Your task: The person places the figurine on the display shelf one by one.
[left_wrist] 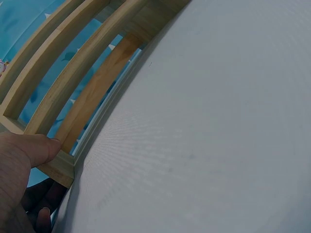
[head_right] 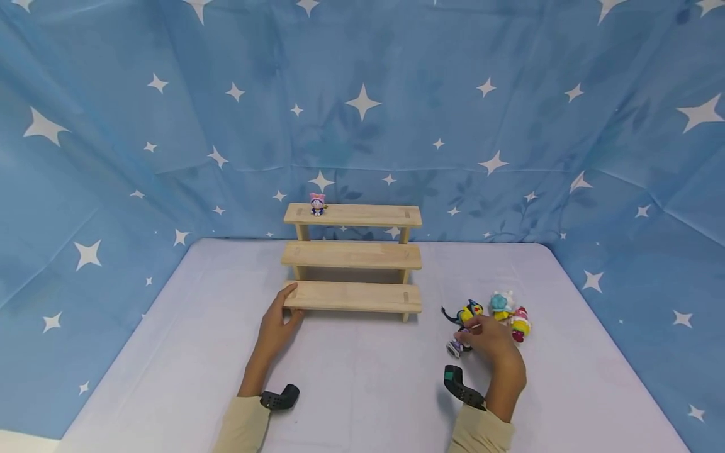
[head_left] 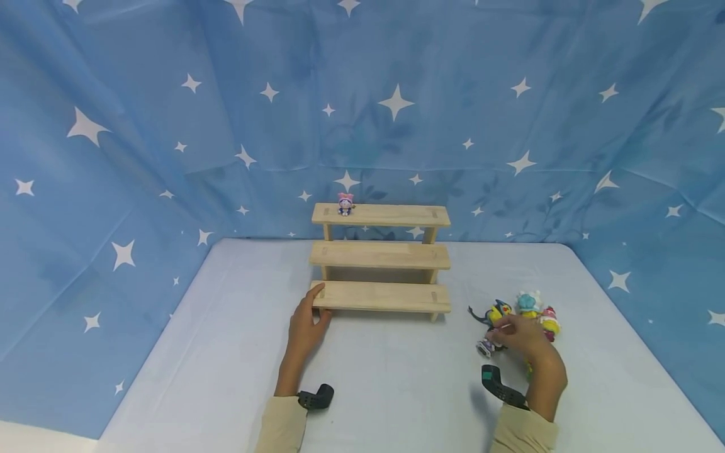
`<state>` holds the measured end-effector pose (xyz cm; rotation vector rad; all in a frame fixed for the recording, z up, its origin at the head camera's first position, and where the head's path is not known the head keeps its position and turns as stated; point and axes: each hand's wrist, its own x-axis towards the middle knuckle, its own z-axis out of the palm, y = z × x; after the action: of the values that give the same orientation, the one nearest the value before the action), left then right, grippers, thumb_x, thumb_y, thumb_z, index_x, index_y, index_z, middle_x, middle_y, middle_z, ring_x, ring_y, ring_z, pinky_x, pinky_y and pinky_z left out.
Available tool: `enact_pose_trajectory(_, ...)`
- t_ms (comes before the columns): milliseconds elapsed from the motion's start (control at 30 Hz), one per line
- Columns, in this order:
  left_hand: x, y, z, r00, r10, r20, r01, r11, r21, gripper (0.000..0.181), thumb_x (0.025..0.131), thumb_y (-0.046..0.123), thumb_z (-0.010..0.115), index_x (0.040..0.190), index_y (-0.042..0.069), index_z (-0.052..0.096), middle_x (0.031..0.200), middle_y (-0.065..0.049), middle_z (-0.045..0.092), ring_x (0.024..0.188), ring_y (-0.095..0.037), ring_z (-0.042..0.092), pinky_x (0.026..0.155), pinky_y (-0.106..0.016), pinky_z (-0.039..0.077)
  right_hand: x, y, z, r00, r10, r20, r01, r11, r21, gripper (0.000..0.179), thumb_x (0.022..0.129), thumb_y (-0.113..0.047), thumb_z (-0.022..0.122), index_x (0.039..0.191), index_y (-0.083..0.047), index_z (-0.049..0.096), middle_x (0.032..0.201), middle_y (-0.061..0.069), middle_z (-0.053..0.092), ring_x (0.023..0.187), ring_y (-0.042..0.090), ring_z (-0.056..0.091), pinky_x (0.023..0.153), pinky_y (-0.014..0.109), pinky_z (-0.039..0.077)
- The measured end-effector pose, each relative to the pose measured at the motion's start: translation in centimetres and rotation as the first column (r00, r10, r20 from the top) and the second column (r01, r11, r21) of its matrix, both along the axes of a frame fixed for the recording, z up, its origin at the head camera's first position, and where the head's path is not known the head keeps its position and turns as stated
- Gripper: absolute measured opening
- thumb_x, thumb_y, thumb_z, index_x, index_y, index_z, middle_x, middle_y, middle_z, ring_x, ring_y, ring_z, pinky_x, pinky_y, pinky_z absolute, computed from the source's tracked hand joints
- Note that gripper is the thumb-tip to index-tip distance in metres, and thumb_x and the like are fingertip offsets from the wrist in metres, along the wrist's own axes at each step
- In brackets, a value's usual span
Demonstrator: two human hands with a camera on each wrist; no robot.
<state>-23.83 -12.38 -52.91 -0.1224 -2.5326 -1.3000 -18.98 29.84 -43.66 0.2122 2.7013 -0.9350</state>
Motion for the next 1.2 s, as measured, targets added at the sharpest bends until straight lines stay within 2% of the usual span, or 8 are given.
enact_pose_trajectory(133, -0.05, -0.06, -0.13, 1.0, 0.001, -0.001, -0.001, 1.0, 0.003, 0.063, 0.087, 0.007, 0.066, 0.144, 0.019, 0.045, 0.143, -0.019, 0.051, 0.133, -0.04, 0.047, 0.106, -0.057, 0.04, -0.07, 0.05, -0.03, 0.999, 0.019, 0.049, -0.02, 1.0, 0.008, 0.056, 0.085, -0.034, 0.074, 0.122, 0.003, 0.056, 0.113, 0.027, 0.064, 0.105, 0.039, 0.058, 0.084, 0.055, 0.048)
enact_pose_trajectory(267, -0.15, -0.08, -0.28, 1.0, 0.002, -0.011, -0.002, 1.0, 0.008, 0.062, 0.087, 0.007, 0.065, 0.144, 0.019, 0.045, 0.143, -0.02, 0.052, 0.133, -0.04, 0.048, 0.104, -0.058, 0.041, -0.16, 0.05, -0.15, 0.997, 0.027, 0.073, -0.028, 0.999, 0.016, 0.061, 0.082, -0.037, 0.077, 0.122, 0.002, 0.054, 0.115, 0.028, 0.061, 0.107, 0.042, 0.055, 0.084, 0.056, 0.047)
enact_pose_trajectory(533, -0.09, -0.02, -0.08, 1.0, -0.008, 0.004, 0.008, 1.0, 0.017, 0.062, 0.087, 0.007, 0.065, 0.145, 0.019, 0.044, 0.145, -0.02, 0.05, 0.135, -0.04, 0.046, 0.106, -0.059, 0.04, -0.11, -0.17, -0.5, 0.992, 0.002, 0.127, -0.005, 1.0, 0.028, 0.069, 0.08, -0.043, 0.077, 0.126, 0.0, 0.049, 0.12, 0.028, 0.057, 0.109, 0.04, 0.054, 0.084, 0.056, 0.047)
enact_pose_trajectory(767, 0.05, -0.02, 0.02, 0.999, 0.002, 0.032, -0.003, 1.0, 0.022, 0.062, 0.088, 0.008, 0.065, 0.145, 0.021, 0.044, 0.145, -0.018, 0.05, 0.136, -0.038, 0.045, 0.108, -0.057, 0.039, -0.08, -0.39, -0.36, 0.992, -0.001, 0.126, -0.002, 1.0, 0.023, 0.072, 0.075, -0.046, 0.08, 0.122, -0.001, 0.049, 0.116, 0.024, 0.056, 0.105, 0.037, 0.052, 0.079, 0.049, 0.047)
enact_pose_trajectory(1000, 0.0, -0.02, 0.03, 1.0, 0.003, 0.0, -0.003, 1.0, 0.016, 0.061, 0.087, 0.007, 0.064, 0.144, 0.018, 0.045, 0.142, -0.02, 0.052, 0.133, -0.04, 0.048, 0.106, -0.057, 0.041, 0.11, -0.56, -0.12, 0.993, 0.001, 0.12, -0.002, 1.0, 0.006, 0.071, 0.074, -0.046, 0.081, 0.118, -0.002, 0.047, 0.113, 0.023, 0.054, 0.101, 0.036, 0.051, 0.075, 0.043, 0.044)
enact_pose_trajectory(1200, 0.01, 0.01, -0.05, 1.0, 0.006, 0.014, -0.007, 1.0, 0.021, 0.061, 0.087, 0.007, 0.065, 0.144, 0.019, 0.046, 0.143, -0.019, 0.052, 0.134, -0.038, 0.047, 0.107, -0.056, 0.04, 0.21, -0.59, -0.08, 0.993, 0.002, 0.12, -0.002, 1.0, 0.0, 0.071, 0.074, -0.048, 0.081, 0.117, -0.004, 0.047, 0.113, 0.022, 0.056, 0.101, 0.035, 0.051, 0.074, 0.042, 0.044)
